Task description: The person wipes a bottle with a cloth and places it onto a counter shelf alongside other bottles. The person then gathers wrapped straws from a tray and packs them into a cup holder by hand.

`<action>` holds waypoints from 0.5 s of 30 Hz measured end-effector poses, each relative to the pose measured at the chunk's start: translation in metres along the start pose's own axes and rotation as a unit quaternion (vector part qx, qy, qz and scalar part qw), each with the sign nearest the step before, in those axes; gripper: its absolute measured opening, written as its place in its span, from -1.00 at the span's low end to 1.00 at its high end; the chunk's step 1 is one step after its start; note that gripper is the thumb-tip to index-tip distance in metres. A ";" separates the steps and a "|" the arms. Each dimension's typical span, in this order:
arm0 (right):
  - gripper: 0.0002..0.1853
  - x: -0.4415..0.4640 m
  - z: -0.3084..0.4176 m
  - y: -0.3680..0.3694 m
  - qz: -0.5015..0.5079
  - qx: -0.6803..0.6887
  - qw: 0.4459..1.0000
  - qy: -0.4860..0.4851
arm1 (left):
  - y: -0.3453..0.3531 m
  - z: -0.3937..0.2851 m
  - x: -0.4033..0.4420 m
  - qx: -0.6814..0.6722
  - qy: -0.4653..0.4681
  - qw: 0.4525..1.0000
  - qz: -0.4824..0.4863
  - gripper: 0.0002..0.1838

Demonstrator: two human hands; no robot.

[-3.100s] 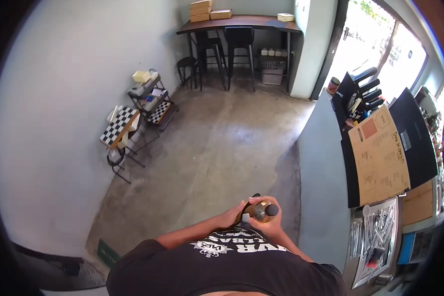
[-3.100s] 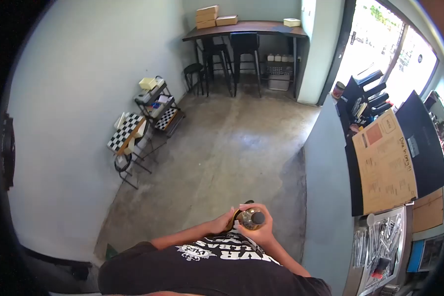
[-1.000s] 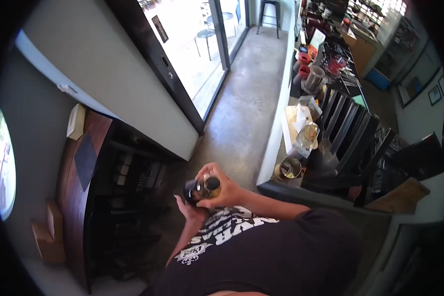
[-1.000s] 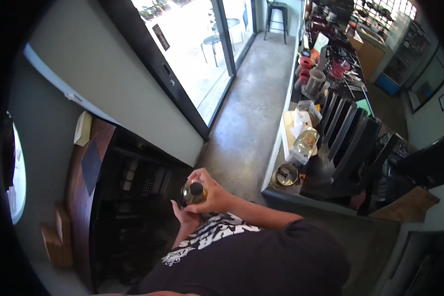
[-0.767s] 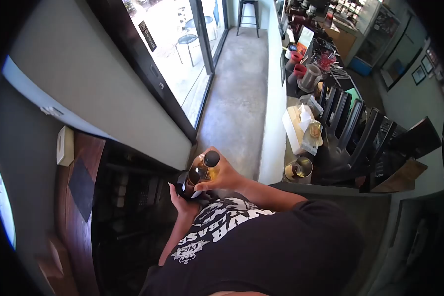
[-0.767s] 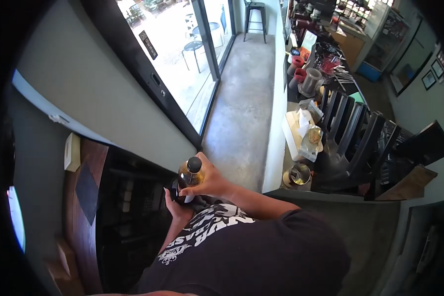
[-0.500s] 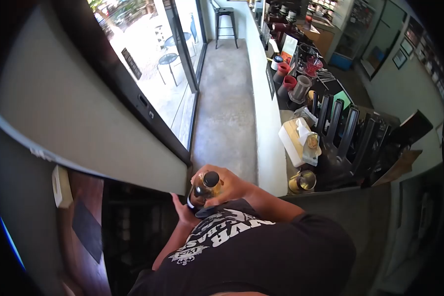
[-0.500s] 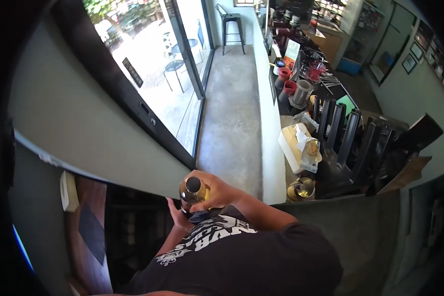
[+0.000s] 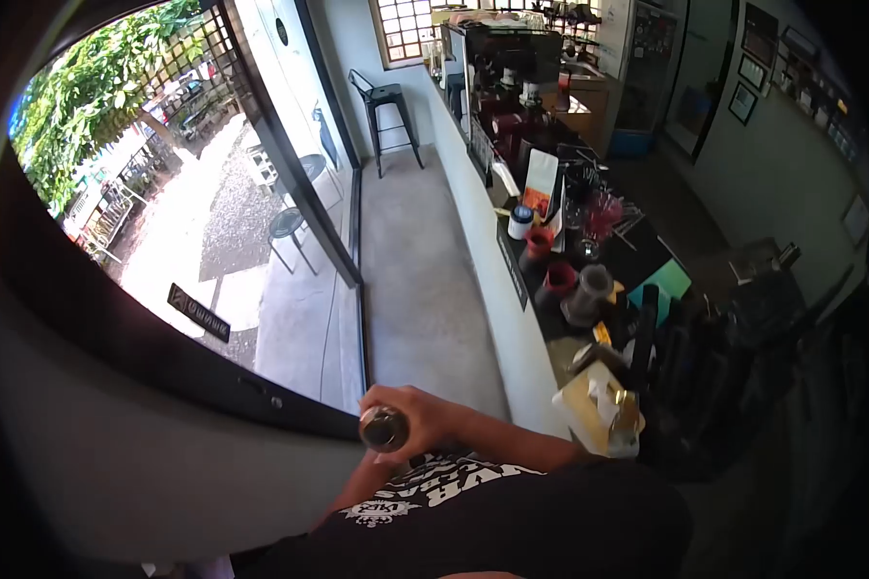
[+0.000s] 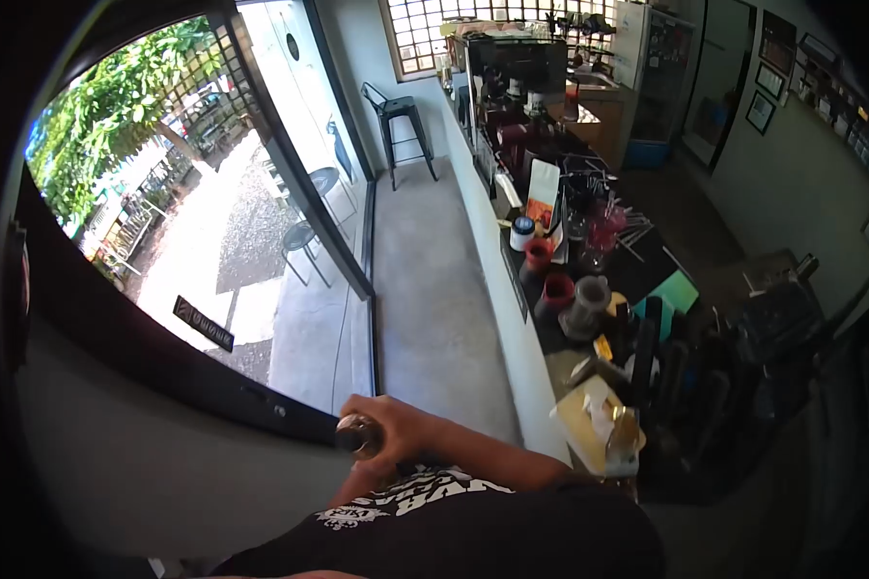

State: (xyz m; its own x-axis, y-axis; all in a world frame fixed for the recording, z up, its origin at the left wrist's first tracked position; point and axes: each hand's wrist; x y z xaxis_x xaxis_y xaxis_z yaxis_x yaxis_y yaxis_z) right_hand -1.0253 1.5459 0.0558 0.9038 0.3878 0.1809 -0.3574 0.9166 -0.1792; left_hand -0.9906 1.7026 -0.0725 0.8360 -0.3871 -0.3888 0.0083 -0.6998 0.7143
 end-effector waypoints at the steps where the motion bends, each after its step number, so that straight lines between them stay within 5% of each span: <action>1: -0.36 0.016 0.004 -0.017 0.025 -0.022 0.999 -0.003 | 0.012 -0.008 0.023 -0.014 0.008 1.000 0.002 0.15; 6: -0.35 0.078 -0.016 -0.072 0.059 -0.078 0.994 -0.046 | 0.052 -0.037 0.103 -0.076 0.037 0.996 0.003 0.07; 11: -0.36 0.130 -0.044 -0.161 0.048 -0.011 0.998 0.034 | 0.059 -0.064 0.179 -0.139 0.017 0.989 0.054 -0.02; 13: -0.35 0.152 -0.058 -0.193 0.034 -0.003 0.995 0.090 | 0.062 -0.071 0.219 -0.104 0.033 0.980 0.169 -0.08; 15: -0.35 0.180 -0.070 -0.218 0.021 -0.011 0.994 0.104 | 0.086 -0.085 0.259 0.027 0.023 0.991 0.129 0.12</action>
State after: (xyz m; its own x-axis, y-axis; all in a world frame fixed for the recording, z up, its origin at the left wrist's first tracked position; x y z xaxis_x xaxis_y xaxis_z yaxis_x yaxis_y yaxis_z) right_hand -0.7682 1.4097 0.0600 0.9179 0.3956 -0.0298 -0.3931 0.8967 -0.2033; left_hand -0.7269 1.5936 -0.0620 0.8309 -0.5304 -0.1683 -0.2376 -0.6117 0.7545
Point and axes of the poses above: each hand's wrist, its own x-axis towards the middle knuckle, its own y-axis out of the palm, z = x × y, and after that the axes turned 14 degrees about y, right-handed
